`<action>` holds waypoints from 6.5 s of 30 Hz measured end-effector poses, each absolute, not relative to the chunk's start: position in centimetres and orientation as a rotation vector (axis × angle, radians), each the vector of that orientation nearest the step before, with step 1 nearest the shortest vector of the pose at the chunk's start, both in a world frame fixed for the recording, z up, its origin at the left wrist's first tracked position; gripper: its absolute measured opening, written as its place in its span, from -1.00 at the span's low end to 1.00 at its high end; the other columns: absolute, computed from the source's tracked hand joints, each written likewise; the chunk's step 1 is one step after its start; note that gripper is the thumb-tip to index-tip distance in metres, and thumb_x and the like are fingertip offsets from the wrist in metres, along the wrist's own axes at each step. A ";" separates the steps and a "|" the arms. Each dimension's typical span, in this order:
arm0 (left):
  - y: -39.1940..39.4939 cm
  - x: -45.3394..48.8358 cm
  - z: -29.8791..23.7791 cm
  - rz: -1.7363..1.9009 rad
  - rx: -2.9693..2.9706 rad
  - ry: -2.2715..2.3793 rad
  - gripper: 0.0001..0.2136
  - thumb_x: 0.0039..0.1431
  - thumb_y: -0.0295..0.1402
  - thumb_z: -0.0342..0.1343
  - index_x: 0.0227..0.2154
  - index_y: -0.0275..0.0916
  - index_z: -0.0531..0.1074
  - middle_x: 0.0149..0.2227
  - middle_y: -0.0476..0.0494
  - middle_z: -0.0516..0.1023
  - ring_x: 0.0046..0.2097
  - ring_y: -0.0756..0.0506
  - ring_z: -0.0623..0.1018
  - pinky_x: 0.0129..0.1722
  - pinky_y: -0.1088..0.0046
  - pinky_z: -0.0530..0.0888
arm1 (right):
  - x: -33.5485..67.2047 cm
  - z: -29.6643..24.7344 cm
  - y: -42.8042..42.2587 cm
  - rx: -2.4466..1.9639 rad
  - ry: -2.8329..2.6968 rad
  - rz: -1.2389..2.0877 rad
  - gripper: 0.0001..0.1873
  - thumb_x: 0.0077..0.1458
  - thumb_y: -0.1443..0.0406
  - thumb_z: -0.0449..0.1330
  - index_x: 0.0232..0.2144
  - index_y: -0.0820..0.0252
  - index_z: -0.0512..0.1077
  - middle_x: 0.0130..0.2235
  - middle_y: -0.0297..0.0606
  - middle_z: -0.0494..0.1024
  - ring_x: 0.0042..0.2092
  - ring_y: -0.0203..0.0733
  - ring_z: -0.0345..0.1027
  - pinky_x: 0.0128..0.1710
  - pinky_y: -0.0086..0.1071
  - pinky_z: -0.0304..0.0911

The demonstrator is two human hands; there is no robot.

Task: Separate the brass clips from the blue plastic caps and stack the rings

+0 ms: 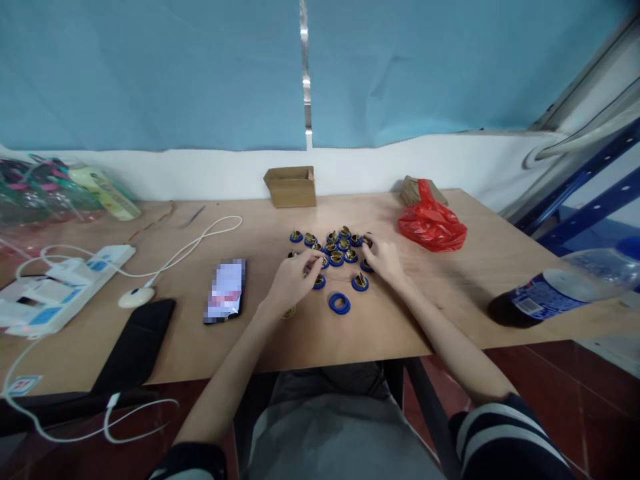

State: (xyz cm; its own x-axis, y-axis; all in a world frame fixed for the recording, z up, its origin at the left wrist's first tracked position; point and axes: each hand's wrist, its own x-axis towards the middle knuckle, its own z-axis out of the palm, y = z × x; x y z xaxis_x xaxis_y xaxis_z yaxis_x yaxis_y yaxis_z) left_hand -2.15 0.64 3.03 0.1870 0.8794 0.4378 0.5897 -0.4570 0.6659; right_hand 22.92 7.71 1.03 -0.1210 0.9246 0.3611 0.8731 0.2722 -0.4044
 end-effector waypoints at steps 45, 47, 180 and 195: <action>1.5 -0.2 -0.7 1.229 1.475 0.824 -0.62 0.26 -0.22 0.20 0.10 -0.24 0.47 0.14 -0.32 0.56 0.14 -0.22 0.57 0.22 0.17 0.44 | 17.7 0.3 3.2 -0.844 -1.978 0.347 -0.83 0.28 0.23 0.20 -0.09 0.08 0.39 -0.11 -0.15 0.49 -0.08 -0.05 0.42 -0.06 -0.16 0.40; 1.5 -0.2 -0.7 1.227 1.482 0.829 -0.60 0.25 -0.23 0.21 0.10 -0.26 0.46 0.14 -0.33 0.56 0.14 -0.22 0.57 0.21 0.16 0.45 | 17.7 0.5 3.1 -0.826 -1.975 0.348 -0.85 0.29 0.24 0.18 -0.09 0.09 0.39 -0.11 -0.15 0.50 -0.08 -0.04 0.42 -0.05 -0.15 0.39; 1.4 -0.3 -0.9 1.456 1.341 1.083 -0.67 0.18 -0.13 0.26 -0.11 -0.25 0.50 -0.10 -0.22 0.64 -0.08 -0.17 0.68 -0.03 0.26 0.63 | 20.4 3.5 3.3 -0.902 -2.518 0.855 -0.57 -0.05 0.10 0.47 -0.29 0.14 0.37 -0.49 -0.49 0.37 -0.48 -0.31 0.22 -0.46 -0.41 0.10; 0.9 -0.1 -1.4 1.440 1.579 1.001 -0.51 0.03 -0.34 0.39 0.05 -0.18 0.44 0.05 -0.24 0.60 0.04 -0.20 0.64 0.10 0.17 0.58 | 20.7 4.2 3.1 -0.887 -2.539 0.785 -0.83 0.18 0.20 0.25 -0.33 0.19 0.40 -0.46 -0.39 0.47 -0.45 -0.30 0.31 -0.41 -0.43 0.17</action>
State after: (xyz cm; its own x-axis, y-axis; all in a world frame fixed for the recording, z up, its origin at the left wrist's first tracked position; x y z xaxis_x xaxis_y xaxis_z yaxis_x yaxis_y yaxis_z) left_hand -0.11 0.91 -1.41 0.0556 0.9152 0.3992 0.0555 -0.4020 0.9140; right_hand 20.74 3.06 4.19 -0.7478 0.6511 0.1298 0.4642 0.6526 -0.5989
